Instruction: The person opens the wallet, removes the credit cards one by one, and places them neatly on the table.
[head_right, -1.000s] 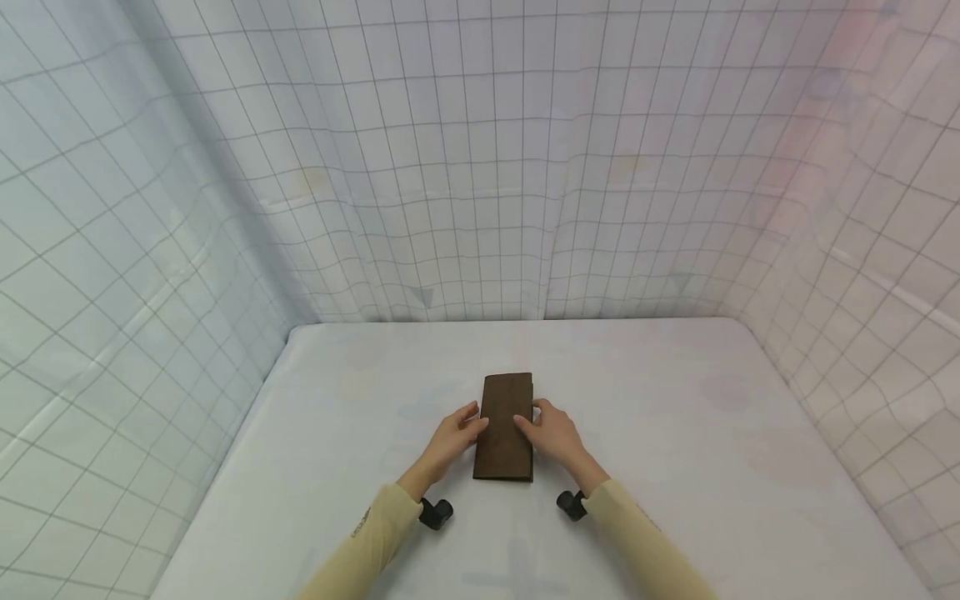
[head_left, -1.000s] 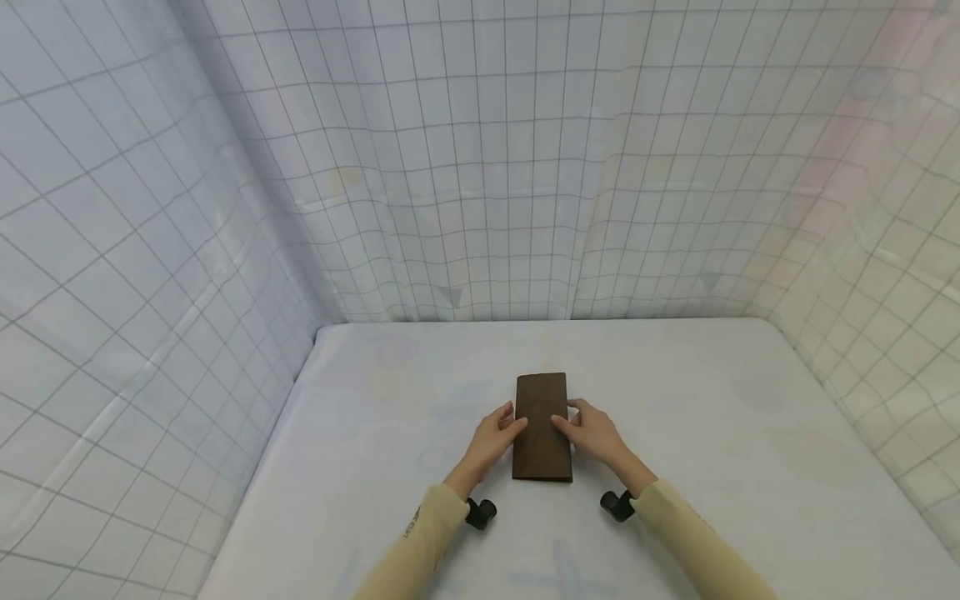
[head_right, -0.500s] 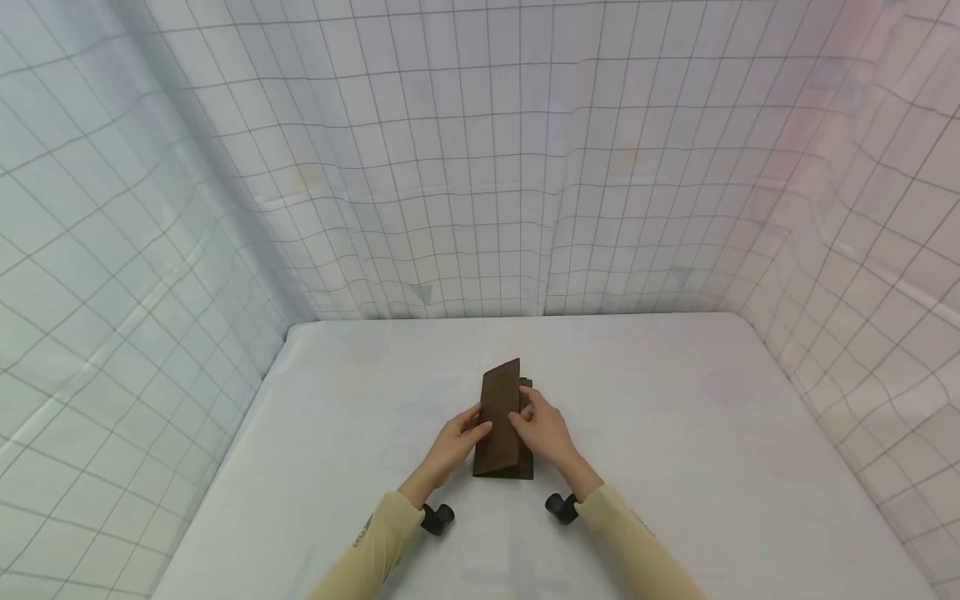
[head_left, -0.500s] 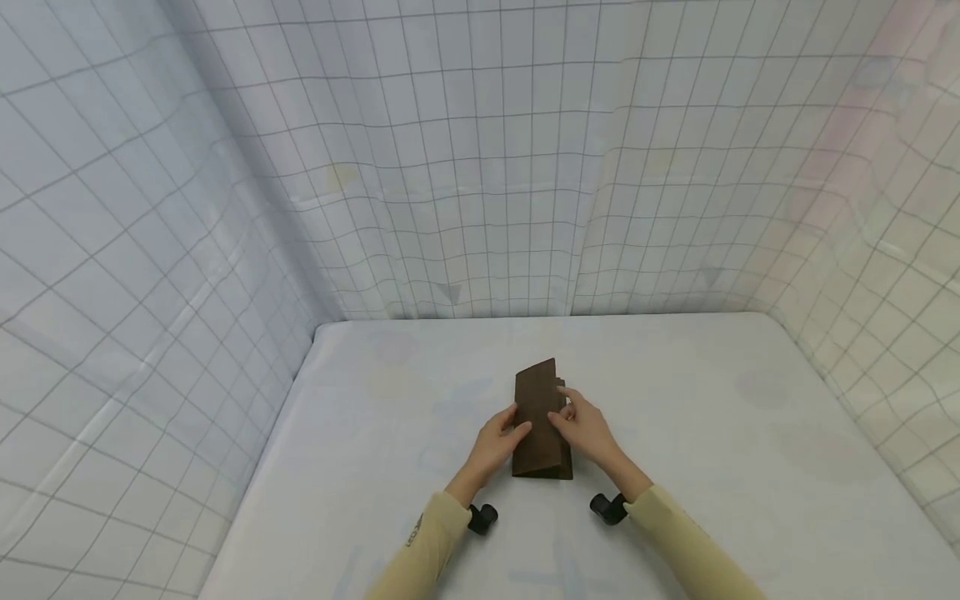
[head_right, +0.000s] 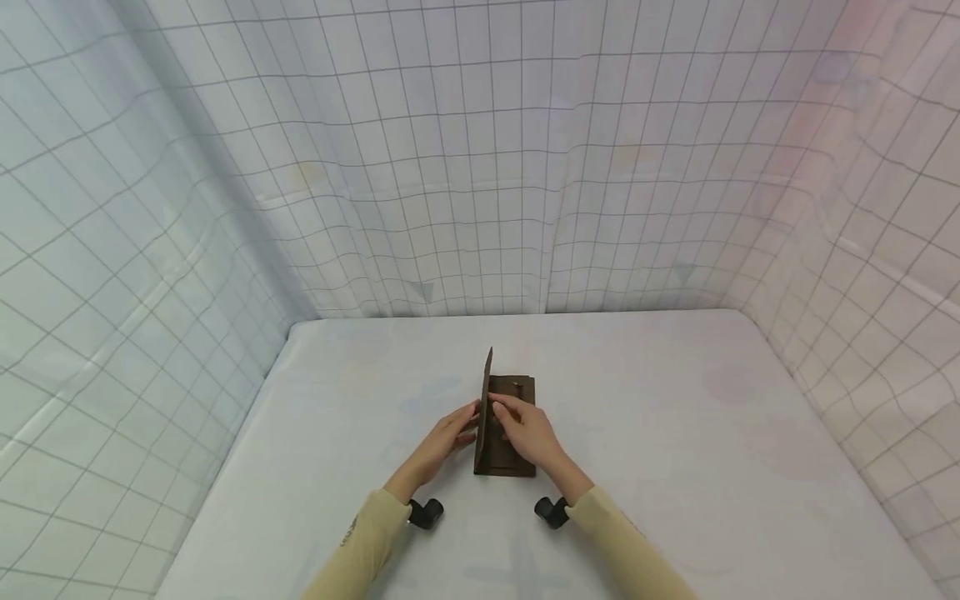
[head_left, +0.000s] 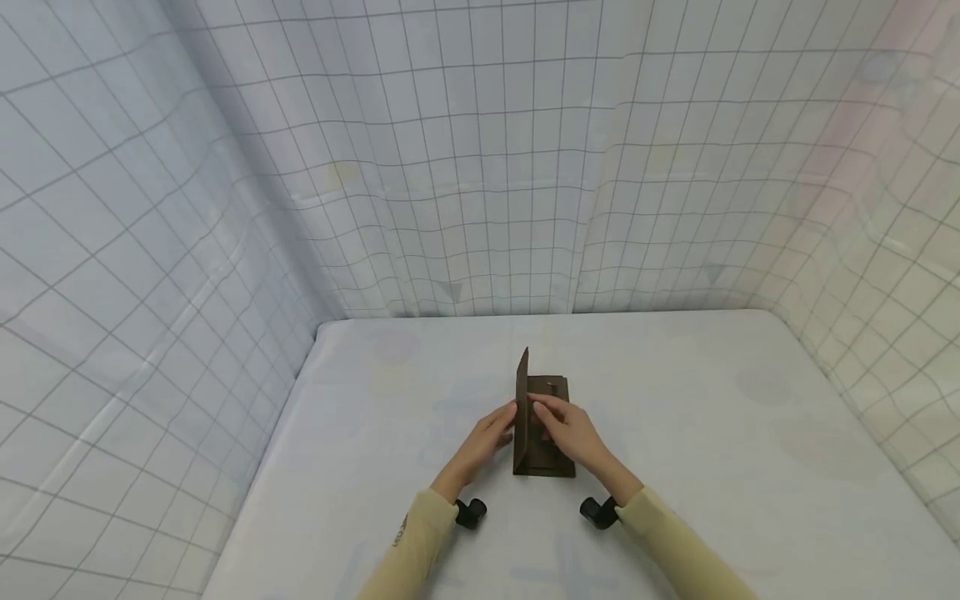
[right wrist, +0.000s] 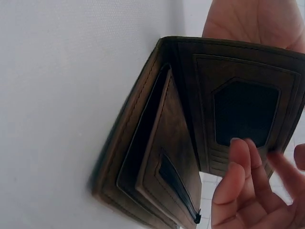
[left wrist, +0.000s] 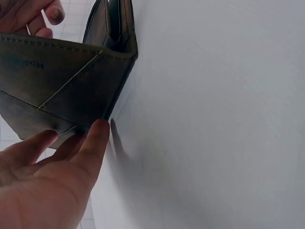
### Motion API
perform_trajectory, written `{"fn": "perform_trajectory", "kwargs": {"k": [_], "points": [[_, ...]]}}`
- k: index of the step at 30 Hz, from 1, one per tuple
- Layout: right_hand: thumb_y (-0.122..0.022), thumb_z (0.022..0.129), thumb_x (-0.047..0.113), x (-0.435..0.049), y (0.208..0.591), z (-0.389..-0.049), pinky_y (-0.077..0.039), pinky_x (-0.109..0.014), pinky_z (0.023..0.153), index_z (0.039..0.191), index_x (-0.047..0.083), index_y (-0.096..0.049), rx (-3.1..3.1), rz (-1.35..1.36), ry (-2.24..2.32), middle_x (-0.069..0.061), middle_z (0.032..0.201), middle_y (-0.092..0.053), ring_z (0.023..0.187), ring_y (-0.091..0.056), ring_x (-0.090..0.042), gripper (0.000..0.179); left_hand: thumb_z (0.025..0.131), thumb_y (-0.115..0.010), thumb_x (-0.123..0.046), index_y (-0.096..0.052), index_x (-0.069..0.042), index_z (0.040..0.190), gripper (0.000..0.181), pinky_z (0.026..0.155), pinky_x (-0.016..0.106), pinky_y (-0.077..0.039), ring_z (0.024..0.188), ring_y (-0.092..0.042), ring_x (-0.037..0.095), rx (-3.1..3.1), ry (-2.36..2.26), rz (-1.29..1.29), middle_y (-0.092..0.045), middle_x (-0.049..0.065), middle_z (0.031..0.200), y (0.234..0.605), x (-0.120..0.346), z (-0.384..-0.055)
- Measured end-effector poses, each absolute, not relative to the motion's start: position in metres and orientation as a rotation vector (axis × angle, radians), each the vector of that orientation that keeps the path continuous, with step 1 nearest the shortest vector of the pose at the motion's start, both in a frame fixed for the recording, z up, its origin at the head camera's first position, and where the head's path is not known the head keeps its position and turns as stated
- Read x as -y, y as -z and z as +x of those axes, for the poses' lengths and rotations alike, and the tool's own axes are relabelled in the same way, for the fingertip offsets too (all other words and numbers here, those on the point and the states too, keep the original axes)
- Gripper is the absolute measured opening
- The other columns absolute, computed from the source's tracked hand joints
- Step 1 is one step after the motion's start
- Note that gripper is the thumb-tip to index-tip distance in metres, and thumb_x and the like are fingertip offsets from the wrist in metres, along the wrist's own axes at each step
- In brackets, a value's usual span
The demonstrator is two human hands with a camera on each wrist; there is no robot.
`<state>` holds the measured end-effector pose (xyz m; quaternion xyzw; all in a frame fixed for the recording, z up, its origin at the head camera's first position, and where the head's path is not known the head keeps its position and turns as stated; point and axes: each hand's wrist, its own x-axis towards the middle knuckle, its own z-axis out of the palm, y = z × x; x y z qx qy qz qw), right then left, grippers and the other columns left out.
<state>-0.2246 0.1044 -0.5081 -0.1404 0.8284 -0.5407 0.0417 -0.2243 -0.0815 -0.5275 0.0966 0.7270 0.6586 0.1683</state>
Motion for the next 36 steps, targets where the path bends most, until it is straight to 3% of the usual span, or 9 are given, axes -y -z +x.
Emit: {"fn": "perform_trajectory", "kwargs": {"k": [5, 10, 15, 25, 36], "points": [[-0.046, 0.101, 0.031, -0.104, 0.512, -0.224, -0.051, -0.034, 0.066, 0.131, 0.011, -0.058, -2.516, -0.588, 1.607, -0.012, 0.112, -0.064, 0.072, -0.062, -0.022, 0.037, 0.096, -0.052, -0.044, -0.025, -0.002, 0.148, 0.073, 0.103, 0.043, -0.033, 0.133, -0.034, 0.034, -2.042, -1.821, 0.291, -0.026, 0.018, 0.151, 0.526, 0.091, -0.222], [-0.046, 0.101, 0.031, -0.104, 0.514, -0.224, -0.05, -0.031, 0.065, 0.13, 0.01, -0.058, -2.527, -0.596, 1.597, -0.011, 0.107, -0.066, 0.072, -0.062, -0.022, 0.038, 0.094, -0.058, -0.038, -0.03, -0.001, 0.146, 0.07, 0.101, 0.043, -0.036, 0.127, -0.043, 0.032, -2.033, -1.835, 0.287, -0.036, 0.019, 0.146, 0.527, 0.099, -0.22], [-0.047, 0.101, 0.029, -0.105, 0.516, -0.224, -0.049, -0.03, 0.064, 0.128, 0.007, -0.059, -2.552, -0.569, 1.593, -0.011, 0.099, -0.067, 0.071, -0.062, -0.023, 0.037, 0.096, -0.057, -0.029, -0.04, 0.004, 0.14, 0.058, 0.099, 0.044, -0.038, 0.123, -0.048, 0.031, -1.979, -1.929, 0.287, -0.048, 0.02, 0.136, 0.531, 0.109, -0.22], [-0.05, 0.1, 0.025, -0.112, 0.525, -0.229, -0.049, -0.031, 0.063, 0.115, 0.004, -0.065, -2.604, -0.435, 1.6, -0.006, 0.089, -0.068, 0.067, -0.061, -0.019, 0.03, 0.098, -0.054, -0.021, -0.046, 0.005, 0.135, 0.046, 0.095, 0.044, -0.041, 0.115, -0.053, 0.033, -1.962, -1.985, 0.243, -0.054, 0.021, 0.129, 0.536, 0.127, -0.217], [-0.054, 0.098, 0.026, -0.126, 0.532, -0.236, -0.049, -0.031, 0.059, 0.101, 0.003, -0.069, -2.664, -0.176, 1.567, -0.002, 0.079, -0.066, 0.062, -0.06, -0.016, 0.028, 0.099, -0.05, -0.016, -0.05, 0.007, 0.13, 0.039, 0.096, 0.039, -0.039, 0.111, -0.054, 0.025, -2.104, -1.92, 0.127, -0.059, 0.017, 0.121, 0.543, 0.134, -0.213]]}}
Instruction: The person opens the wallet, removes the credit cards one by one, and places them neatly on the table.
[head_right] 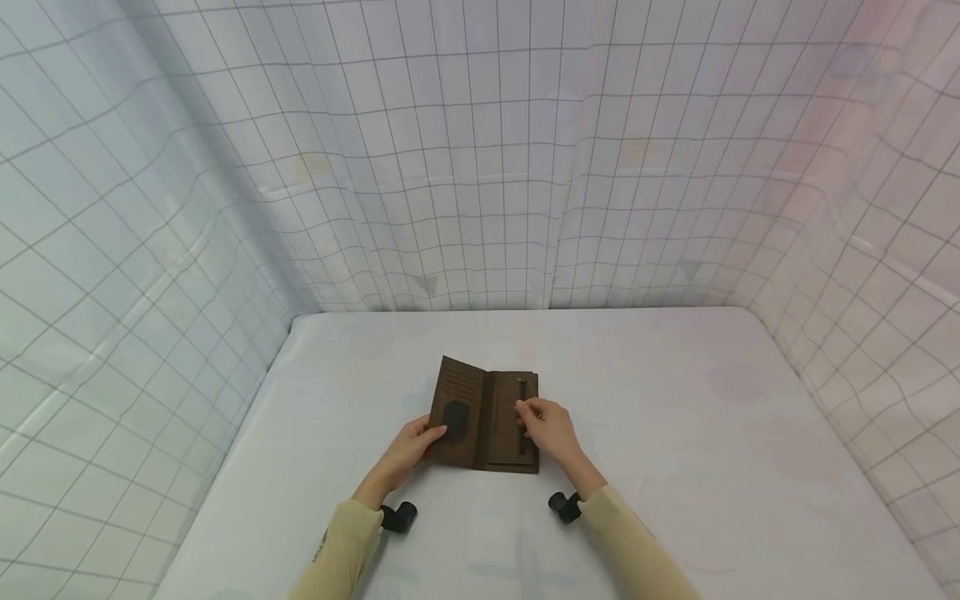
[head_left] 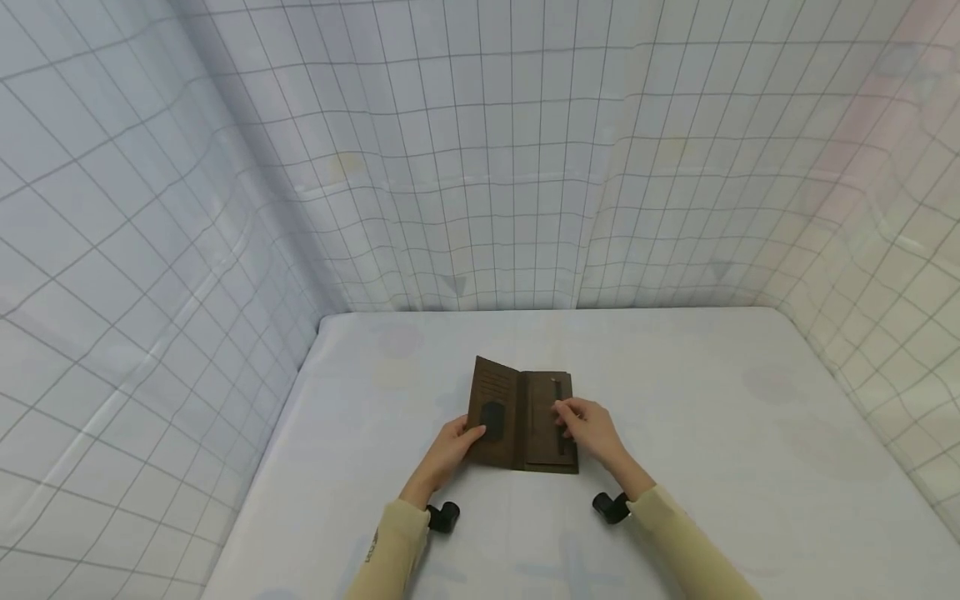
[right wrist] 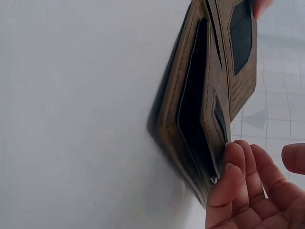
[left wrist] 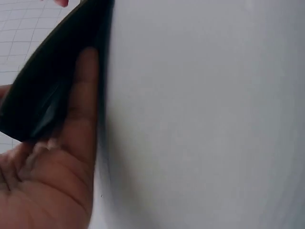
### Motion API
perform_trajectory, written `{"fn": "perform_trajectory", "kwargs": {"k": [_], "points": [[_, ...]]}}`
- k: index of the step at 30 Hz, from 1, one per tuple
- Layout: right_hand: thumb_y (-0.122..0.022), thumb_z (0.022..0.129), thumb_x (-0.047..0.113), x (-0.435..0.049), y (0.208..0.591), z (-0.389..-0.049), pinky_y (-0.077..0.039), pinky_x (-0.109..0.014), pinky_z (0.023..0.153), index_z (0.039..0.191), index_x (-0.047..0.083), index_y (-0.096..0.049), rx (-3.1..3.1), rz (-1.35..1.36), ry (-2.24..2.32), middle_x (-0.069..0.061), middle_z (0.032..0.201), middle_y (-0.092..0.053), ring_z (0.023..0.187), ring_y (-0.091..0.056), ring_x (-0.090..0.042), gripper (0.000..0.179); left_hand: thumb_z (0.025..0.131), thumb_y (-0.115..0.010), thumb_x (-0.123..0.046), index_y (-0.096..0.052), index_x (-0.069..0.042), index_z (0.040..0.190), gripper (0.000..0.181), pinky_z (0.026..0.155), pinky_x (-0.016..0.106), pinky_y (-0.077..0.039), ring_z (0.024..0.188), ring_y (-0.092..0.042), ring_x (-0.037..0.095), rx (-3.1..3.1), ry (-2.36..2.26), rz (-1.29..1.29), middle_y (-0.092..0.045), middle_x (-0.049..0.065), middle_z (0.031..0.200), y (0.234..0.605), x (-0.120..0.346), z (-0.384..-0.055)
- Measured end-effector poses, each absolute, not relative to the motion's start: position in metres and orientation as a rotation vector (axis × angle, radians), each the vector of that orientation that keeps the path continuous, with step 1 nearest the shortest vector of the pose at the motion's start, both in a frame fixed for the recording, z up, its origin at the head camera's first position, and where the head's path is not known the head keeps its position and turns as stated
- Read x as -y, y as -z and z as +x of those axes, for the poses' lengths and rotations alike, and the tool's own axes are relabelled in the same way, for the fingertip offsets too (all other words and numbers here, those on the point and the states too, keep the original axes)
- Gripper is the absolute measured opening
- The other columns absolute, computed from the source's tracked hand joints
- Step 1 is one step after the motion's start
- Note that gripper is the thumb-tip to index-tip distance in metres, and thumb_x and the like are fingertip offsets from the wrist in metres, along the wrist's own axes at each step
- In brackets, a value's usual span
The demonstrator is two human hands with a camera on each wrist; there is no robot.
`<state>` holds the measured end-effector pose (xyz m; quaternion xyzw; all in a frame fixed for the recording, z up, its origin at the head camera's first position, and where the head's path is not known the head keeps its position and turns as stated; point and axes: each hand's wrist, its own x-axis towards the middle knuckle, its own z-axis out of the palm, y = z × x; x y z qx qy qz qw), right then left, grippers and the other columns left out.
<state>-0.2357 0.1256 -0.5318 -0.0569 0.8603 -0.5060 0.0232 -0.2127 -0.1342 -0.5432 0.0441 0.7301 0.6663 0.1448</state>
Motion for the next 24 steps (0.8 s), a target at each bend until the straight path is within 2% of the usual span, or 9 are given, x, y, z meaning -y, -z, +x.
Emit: {"fn": "perform_trajectory", "kwargs": {"k": [6, 11, 14, 18, 21, 24], "points": [[-0.057, 0.097, 0.025, -0.131, 0.535, -0.24, -0.047, -0.031, 0.058, 0.101, 0.0, -0.068, -2.71, -0.079, 1.504, -0.003, 0.077, -0.064, 0.061, -0.06, -0.015, 0.027, 0.099, -0.049, -0.01, -0.049, 0.014, 0.123, 0.034, 0.076, 0.039, -0.052, 0.09, -0.064, 0.029, -2.151, -1.901, 0.093, -0.063, 0.025, 0.106, 0.545, 0.14, -0.21], [-0.06, 0.094, 0.023, -0.133, 0.537, -0.239, -0.046, -0.03, 0.055, 0.104, -0.003, -0.066, -2.72, -0.025, 1.481, -0.003, 0.075, -0.061, 0.059, -0.059, -0.015, 0.028, 0.097, -0.052, -0.005, -0.045, 0.018, 0.125, 0.037, 0.066, 0.043, -0.055, 0.092, -0.063, 0.034, -2.132, -1.944, 0.067, -0.06, 0.03, 0.109, 0.546, 0.146, -0.208], [-0.061, 0.093, 0.022, -0.134, 0.539, -0.24, -0.044, -0.029, 0.054, 0.102, -0.002, -0.066, -2.73, -0.015, 1.479, -0.002, 0.071, -0.059, 0.057, -0.059, -0.015, 0.026, 0.095, -0.055, -0.003, -0.044, 0.018, 0.126, 0.039, 0.06, 0.042, -0.055, 0.088, -0.063, 0.029, -2.157, -1.951, -0.01, -0.06, 0.025, 0.105, 0.549, 0.15, -0.207], [-0.063, 0.092, 0.02, -0.134, 0.542, -0.241, -0.042, -0.029, 0.052, 0.1, 0.0, -0.066, -2.743, -0.007, 1.474, -0.001, 0.067, -0.058, 0.055, -0.057, -0.014, 0.022, 0.092, -0.06, -0.004, -0.049, 0.017, 0.121, 0.038, 0.056, 0.037, -0.055, 0.07, -0.058, 0.018, -2.213, -1.924, -0.095, -0.06, 0.014, 0.088, 0.552, 0.154, -0.207], [-0.063, 0.092, 0.019, -0.135, 0.544, -0.241, -0.042, -0.029, 0.051, 0.102, 0.0, -0.065, -2.744, 0.004, 1.481, -0.001, 0.067, -0.058, 0.055, -0.056, -0.014, 0.022, 0.091, -0.063, -0.008, -0.055, 0.014, 0.113, 0.032, 0.055, 0.034, -0.055, 0.058, -0.051, 0.014, -2.237, -1.903, -0.139, -0.056, 0.007, 0.077, 0.552, 0.155, -0.208], [-0.063, 0.091, 0.019, -0.137, 0.545, -0.241, -0.042, -0.029, 0.052, 0.104, -0.001, -0.064, -2.737, 0.029, 1.488, -0.002, 0.069, -0.058, 0.056, -0.056, -0.014, 0.023, 0.091, -0.065, -0.012, -0.058, 0.011, 0.103, 0.027, 0.053, 0.032, -0.054, 0.051, -0.054, 0.012, -2.261, -1.874, -0.16, -0.053, 0.004, 0.068, 0.553, 0.154, -0.209]]}}
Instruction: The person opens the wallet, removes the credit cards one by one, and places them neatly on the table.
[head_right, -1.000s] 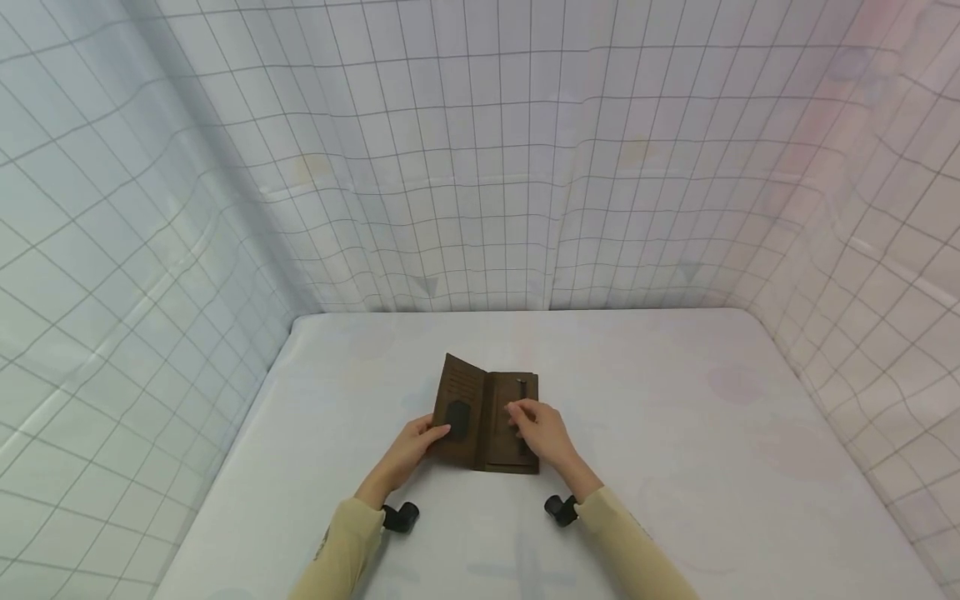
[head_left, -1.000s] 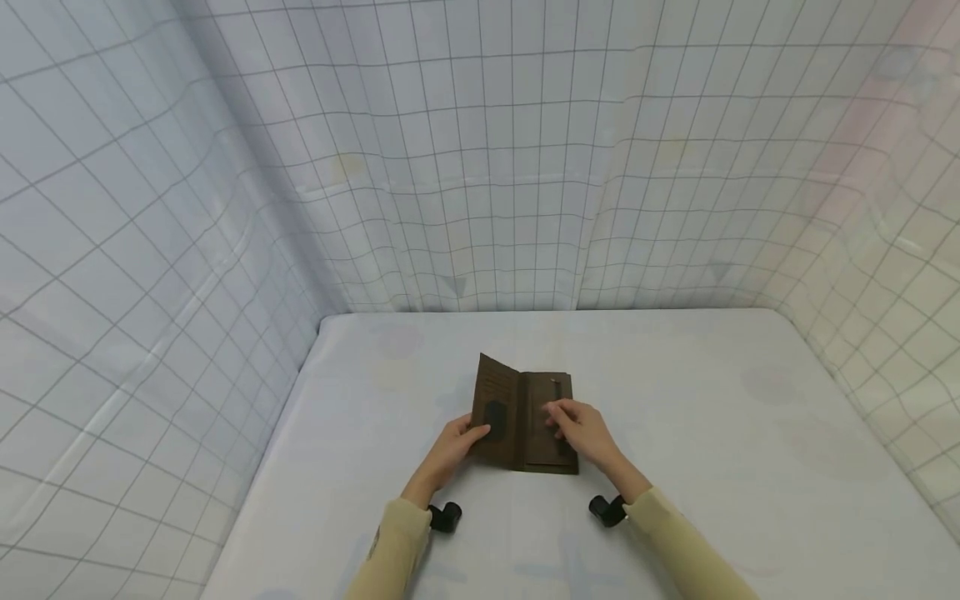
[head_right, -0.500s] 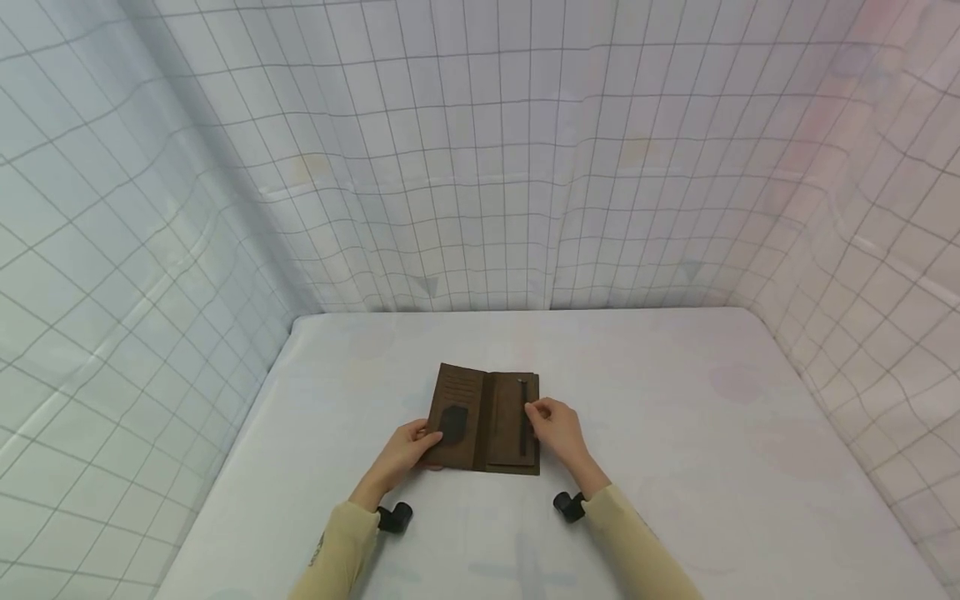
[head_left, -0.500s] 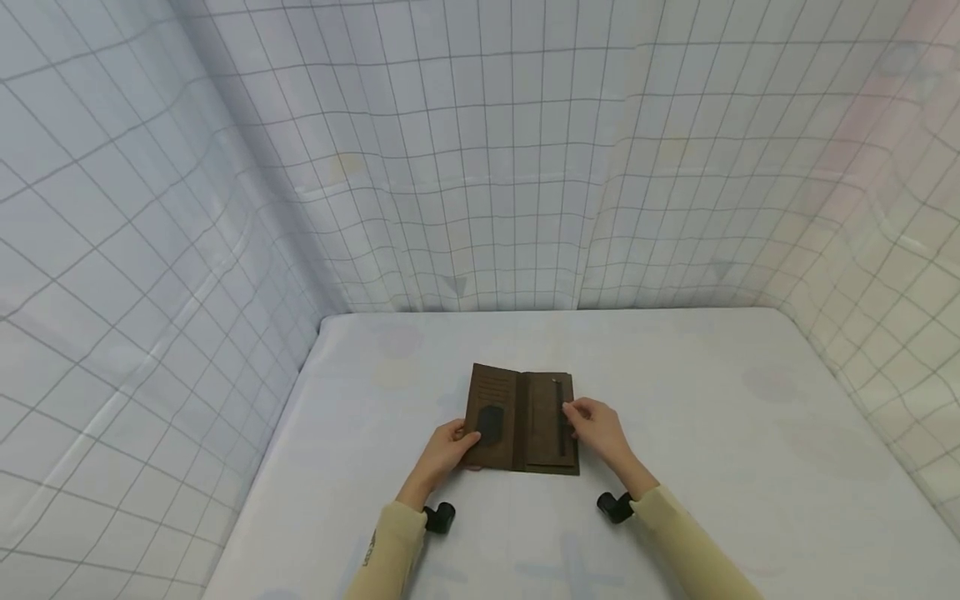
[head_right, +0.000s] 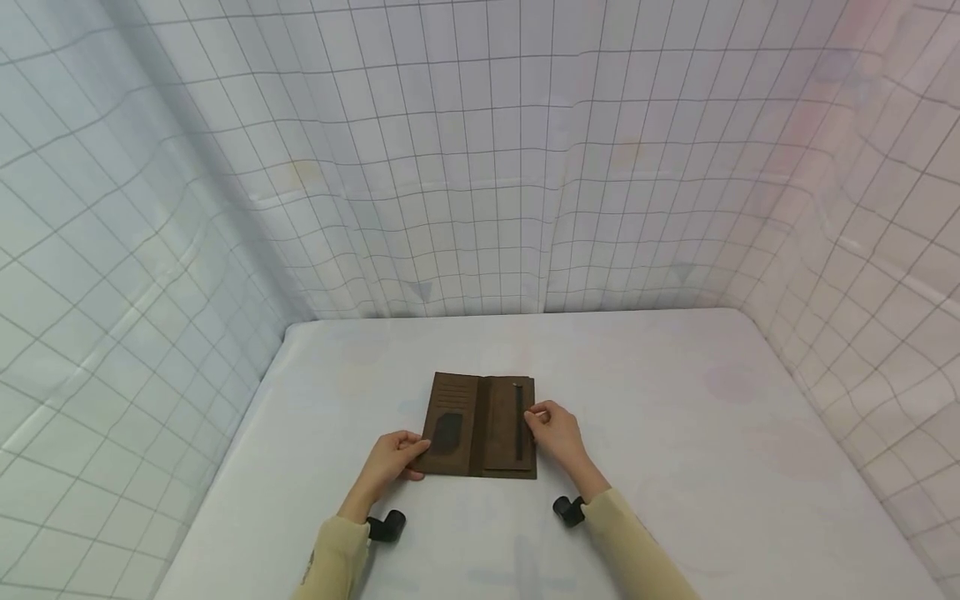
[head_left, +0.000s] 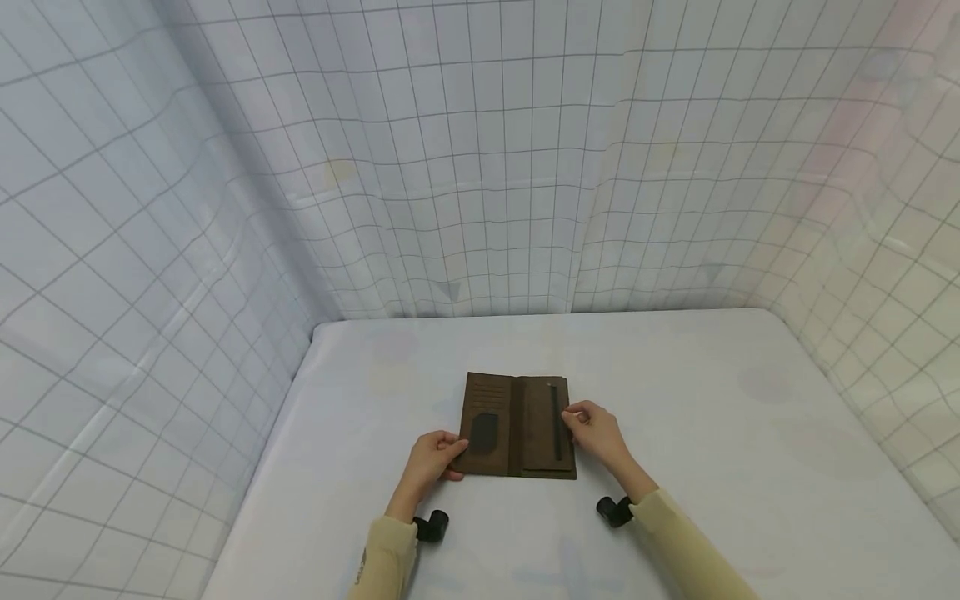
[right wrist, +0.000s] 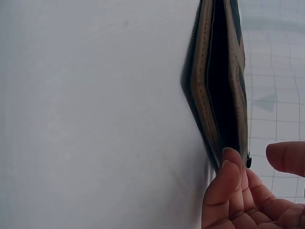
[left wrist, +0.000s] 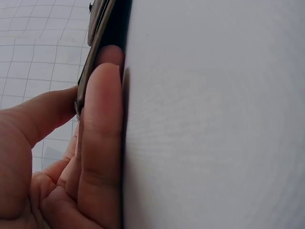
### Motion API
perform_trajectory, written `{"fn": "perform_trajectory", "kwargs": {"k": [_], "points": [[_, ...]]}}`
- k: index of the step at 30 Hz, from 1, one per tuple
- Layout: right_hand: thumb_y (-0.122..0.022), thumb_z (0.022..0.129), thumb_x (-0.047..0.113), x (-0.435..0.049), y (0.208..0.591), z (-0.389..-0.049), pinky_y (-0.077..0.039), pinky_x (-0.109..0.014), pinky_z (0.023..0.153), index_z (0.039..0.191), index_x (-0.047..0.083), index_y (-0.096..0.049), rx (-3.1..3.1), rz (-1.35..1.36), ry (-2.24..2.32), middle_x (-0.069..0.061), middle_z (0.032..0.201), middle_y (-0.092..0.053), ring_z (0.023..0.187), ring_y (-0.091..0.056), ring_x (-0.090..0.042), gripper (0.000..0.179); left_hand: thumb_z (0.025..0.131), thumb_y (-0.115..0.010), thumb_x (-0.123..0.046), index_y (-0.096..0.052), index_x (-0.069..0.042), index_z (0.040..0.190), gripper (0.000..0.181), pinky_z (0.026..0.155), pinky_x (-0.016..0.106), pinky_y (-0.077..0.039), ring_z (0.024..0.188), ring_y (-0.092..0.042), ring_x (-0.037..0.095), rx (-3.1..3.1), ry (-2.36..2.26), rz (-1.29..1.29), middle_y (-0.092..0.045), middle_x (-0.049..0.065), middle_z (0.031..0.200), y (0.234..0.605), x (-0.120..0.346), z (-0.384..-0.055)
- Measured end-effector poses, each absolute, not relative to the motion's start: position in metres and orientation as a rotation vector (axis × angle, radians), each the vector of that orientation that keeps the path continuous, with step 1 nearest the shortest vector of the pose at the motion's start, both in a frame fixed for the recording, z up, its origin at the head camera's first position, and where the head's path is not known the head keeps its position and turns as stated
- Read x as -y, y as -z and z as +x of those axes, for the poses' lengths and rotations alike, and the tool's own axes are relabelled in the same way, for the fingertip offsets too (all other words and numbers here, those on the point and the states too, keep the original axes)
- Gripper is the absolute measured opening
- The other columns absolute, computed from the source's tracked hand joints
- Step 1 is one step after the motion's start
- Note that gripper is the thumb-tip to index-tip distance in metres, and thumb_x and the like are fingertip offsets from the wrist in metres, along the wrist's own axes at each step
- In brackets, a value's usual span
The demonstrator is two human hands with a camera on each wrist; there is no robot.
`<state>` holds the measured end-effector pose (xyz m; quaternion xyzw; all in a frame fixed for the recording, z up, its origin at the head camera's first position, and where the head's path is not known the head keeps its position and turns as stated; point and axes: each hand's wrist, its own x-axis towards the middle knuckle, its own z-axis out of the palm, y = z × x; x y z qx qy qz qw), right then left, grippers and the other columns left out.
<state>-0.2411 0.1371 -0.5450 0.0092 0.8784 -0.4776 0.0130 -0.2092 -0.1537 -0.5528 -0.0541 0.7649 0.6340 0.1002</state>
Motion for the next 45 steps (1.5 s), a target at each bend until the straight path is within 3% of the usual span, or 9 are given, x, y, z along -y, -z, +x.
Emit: {"fn": "perform_trajectory", "kwargs": {"k": [5, 14, 21, 27, 39, 45], "points": [[-0.062, 0.092, 0.019, -0.138, 0.547, -0.24, -0.043, -0.029, 0.053, 0.107, -0.002, -0.063, -2.718, 0.055, 1.467, -0.002, 0.071, -0.058, 0.057, -0.056, -0.014, 0.026, 0.09, -0.067, -0.016, -0.059, 0.007, 0.092, 0.024, 0.051, 0.031, -0.053, 0.045, -0.058, 0.013, -2.276, -1.844, -0.166, -0.052, 0.003, 0.06, 0.555, 0.155, -0.208], [-0.063, 0.092, 0.017, -0.137, 0.541, -0.236, -0.047, -0.029, 0.055, 0.111, -0.002, -0.062, -2.666, 0.031, 1.592, -0.005, 0.083, -0.061, 0.059, -0.058, -0.015, 0.027, 0.09, -0.067, -0.017, -0.059, 0.006, 0.09, 0.024, 0.051, 0.031, -0.054, 0.045, -0.059, 0.013, -2.272, -1.845, -0.152, -0.051, 0.002, 0.058, 0.555, 0.155, -0.206], [-0.067, 0.09, 0.018, -0.124, 0.532, -0.233, -0.05, -0.029, 0.057, 0.115, 0.001, -0.061, -2.447, -0.03, 1.838, -0.004, 0.074, -0.065, 0.059, -0.059, -0.018, 0.031, 0.089, -0.068, -0.017, -0.059, 0.005, 0.09, 0.024, 0.049, 0.03, -0.053, 0.045, -0.057, 0.012, -2.301, -1.846, -0.154, -0.052, 0.002, 0.058, 0.556, 0.156, -0.207], [-0.069, 0.089, 0.019, -0.111, 0.529, -0.235, -0.049, -0.027, 0.054, 0.116, -0.001, -0.058, -2.257, -0.036, 1.959, -0.006, 0.076, -0.067, 0.056, -0.057, -0.016, 0.036, 0.089, -0.068, -0.015, -0.059, 0.006, 0.091, 0.023, 0.049, 0.029, -0.053, 0.046, -0.058, 0.012, -2.29, -1.864, -0.137, -0.053, 0.001, 0.059, 0.556, 0.157, -0.209], [-0.07, 0.087, 0.031, -0.092, 0.528, -0.238, -0.05, -0.03, 0.054, 0.113, 0.001, -0.059, -2.272, -0.097, 1.918, -0.005, 0.08, -0.067, 0.058, -0.059, -0.019, 0.041, 0.09, -0.066, -0.013, -0.059, 0.006, 0.091, 0.021, 0.048, 0.028, -0.052, 0.045, -0.057, 0.011, -2.281, -1.862, -0.152, -0.052, 0.001, 0.058, 0.554, 0.156, -0.209], [-0.07, 0.088, 0.027, -0.085, 0.529, -0.239, -0.048, -0.029, 0.051, 0.111, 0.002, -0.059, -2.284, -0.159, 1.892, -0.005, 0.077, -0.067, 0.057, -0.059, -0.019, 0.036, 0.091, -0.066, -0.014, -0.059, 0.006, 0.093, 0.021, 0.049, 0.029, -0.053, 0.045, -0.058, 0.012, -2.301, -1.845, -0.164, -0.053, 0.002, 0.058, 0.554, 0.157, -0.209]]}}
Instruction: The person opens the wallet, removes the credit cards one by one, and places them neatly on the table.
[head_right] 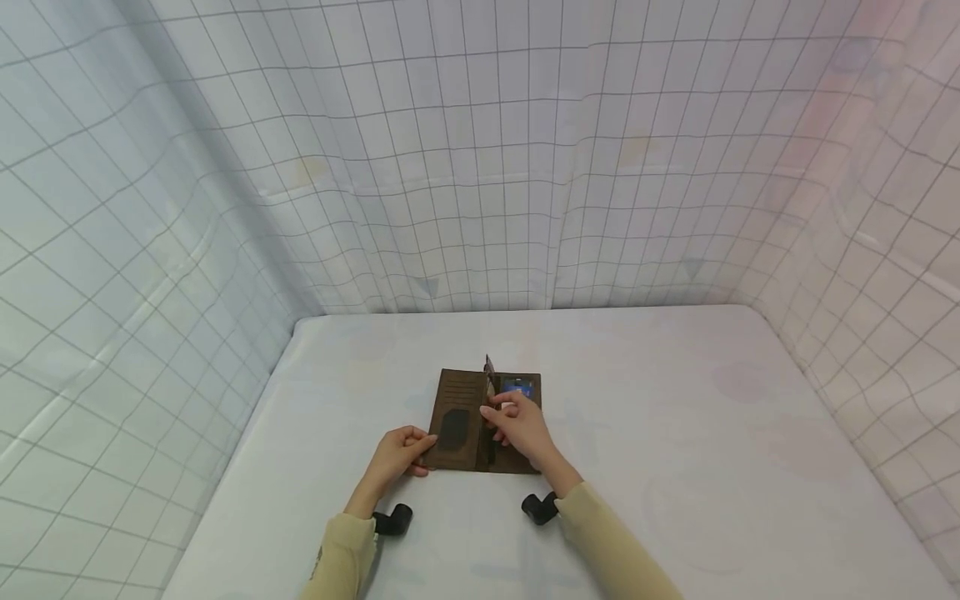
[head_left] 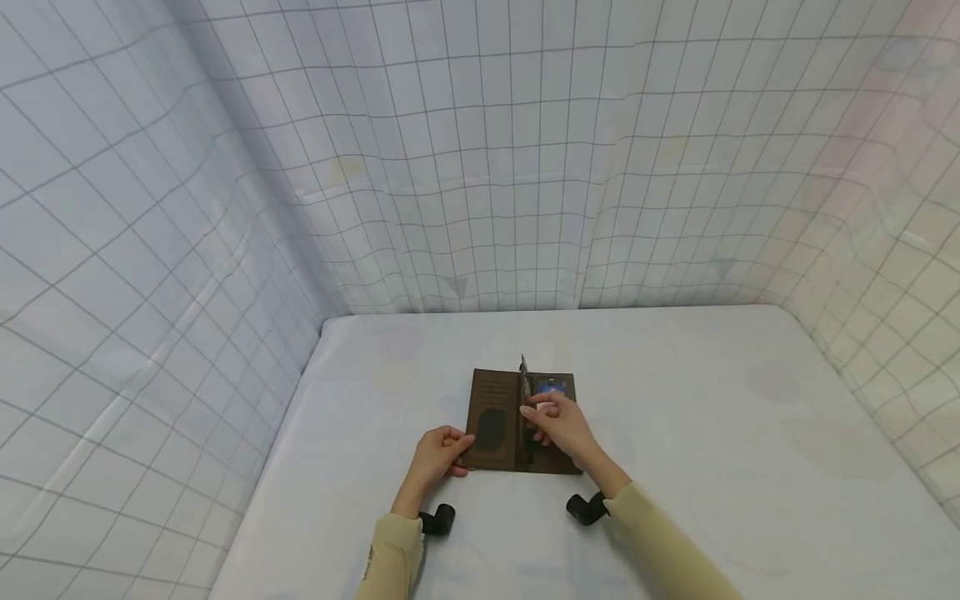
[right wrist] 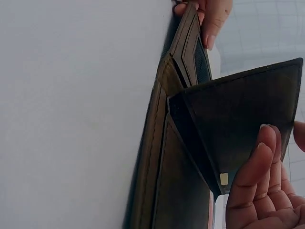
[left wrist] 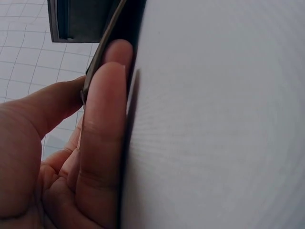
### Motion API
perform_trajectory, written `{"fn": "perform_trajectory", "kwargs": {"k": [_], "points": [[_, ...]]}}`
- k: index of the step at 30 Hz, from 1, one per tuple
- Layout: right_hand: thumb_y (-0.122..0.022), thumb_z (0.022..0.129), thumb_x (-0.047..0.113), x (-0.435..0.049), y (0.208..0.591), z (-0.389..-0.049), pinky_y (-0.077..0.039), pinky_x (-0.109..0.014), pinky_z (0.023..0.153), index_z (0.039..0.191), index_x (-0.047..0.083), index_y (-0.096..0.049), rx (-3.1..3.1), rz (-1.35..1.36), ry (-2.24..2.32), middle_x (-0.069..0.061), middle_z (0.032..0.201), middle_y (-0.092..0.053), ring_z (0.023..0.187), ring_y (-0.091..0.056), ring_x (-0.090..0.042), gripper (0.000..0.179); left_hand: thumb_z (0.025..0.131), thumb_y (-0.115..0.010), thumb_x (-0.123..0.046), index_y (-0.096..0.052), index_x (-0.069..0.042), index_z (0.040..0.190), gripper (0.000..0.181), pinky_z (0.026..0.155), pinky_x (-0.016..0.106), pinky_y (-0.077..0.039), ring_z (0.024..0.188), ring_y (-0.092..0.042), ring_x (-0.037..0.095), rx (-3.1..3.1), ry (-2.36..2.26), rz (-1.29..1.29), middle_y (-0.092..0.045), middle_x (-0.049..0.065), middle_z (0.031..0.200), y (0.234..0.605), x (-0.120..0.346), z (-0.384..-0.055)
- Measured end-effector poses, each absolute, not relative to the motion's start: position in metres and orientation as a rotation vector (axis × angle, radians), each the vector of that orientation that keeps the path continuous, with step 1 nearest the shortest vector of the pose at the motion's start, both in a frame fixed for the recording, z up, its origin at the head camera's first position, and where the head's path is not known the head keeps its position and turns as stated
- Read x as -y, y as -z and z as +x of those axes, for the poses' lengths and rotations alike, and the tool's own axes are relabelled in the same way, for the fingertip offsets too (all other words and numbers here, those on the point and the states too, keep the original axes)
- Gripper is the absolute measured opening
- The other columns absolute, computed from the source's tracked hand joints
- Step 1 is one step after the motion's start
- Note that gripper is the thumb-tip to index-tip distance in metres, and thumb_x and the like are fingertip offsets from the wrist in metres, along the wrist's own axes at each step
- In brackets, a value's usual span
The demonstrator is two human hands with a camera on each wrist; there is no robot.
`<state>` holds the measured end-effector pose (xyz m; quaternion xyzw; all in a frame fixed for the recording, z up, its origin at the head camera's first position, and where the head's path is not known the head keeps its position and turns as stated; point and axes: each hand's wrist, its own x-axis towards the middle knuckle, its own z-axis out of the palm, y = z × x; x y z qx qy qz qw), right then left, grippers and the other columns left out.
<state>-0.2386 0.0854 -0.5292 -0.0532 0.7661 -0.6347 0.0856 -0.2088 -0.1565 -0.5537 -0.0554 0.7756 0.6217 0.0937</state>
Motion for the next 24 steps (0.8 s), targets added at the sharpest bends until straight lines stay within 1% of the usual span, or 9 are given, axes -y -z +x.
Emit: {"fn": "perform_trajectory", "kwargs": {"k": [5, 9, 16, 21, 24], "points": [[-0.067, 0.09, 0.015, -0.086, 0.532, -0.237, -0.047, -0.028, 0.051, 0.106, 0.0, -0.062, -2.292, -0.199, 1.852, -0.008, 0.076, -0.068, 0.056, -0.059, -0.018, 0.023, 0.091, -0.065, -0.016, -0.06, 0.006, 0.094, 0.023, 0.049, 0.029, -0.052, 0.046, -0.059, 0.013, -2.321, -1.832, -0.138, -0.054, 0.002, 0.059, 0.555, 0.155, -0.21], [-0.063, 0.092, 0.012, -0.088, 0.536, -0.236, -0.048, -0.028, 0.052, 0.103, 0.001, -0.063, -2.316, -0.178, 1.822, -0.007, 0.076, -0.067, 0.057, -0.059, -0.018, 0.016, 0.092, -0.064, -0.017, -0.06, 0.007, 0.096, 0.024, 0.049, 0.029, -0.052, 0.045, -0.059, 0.014, -2.337, -1.81, -0.133, -0.055, 0.002, 0.059, 0.556, 0.155, -0.211], [-0.062, 0.093, 0.012, -0.094, 0.541, -0.236, -0.048, -0.028, 0.052, 0.103, 0.001, -0.063, -2.29, -0.088, 1.859, -0.005, 0.073, -0.066, 0.056, -0.058, -0.017, 0.015, 0.089, -0.068, -0.019, -0.059, 0.006, 0.095, 0.027, 0.05, 0.028, -0.053, 0.049, -0.061, 0.015, -2.306, -1.839, -0.114, -0.06, 0.004, 0.063, 0.554, 0.157, -0.209], [-0.062, 0.093, 0.011, -0.097, 0.546, -0.236, -0.047, -0.026, 0.051, 0.102, 0.0, -0.061, -2.256, -0.079, 1.883, -0.006, 0.074, -0.065, 0.055, -0.057, -0.017, 0.015, 0.088, -0.069, -0.022, -0.057, 0.005, 0.092, 0.03, 0.048, 0.028, -0.052, 0.053, -0.066, 0.021, -2.291, -1.891, -0.006, -0.065, 0.008, 0.066, 0.555, 0.158, -0.207], [-0.062, 0.093, 0.01, -0.098, 0.55, -0.236, -0.047, -0.026, 0.051, 0.104, -0.001, -0.061, -2.242, -0.09, 1.892, -0.007, 0.074, -0.065, 0.055, -0.057, -0.017, 0.016, 0.089, -0.069, -0.02, -0.057, 0.006, 0.094, 0.03, 0.049, 0.029, -0.053, 0.055, -0.067, 0.023, -2.311, -1.855, -0.028, -0.066, 0.009, 0.068, 0.555, 0.157, -0.206]]}}
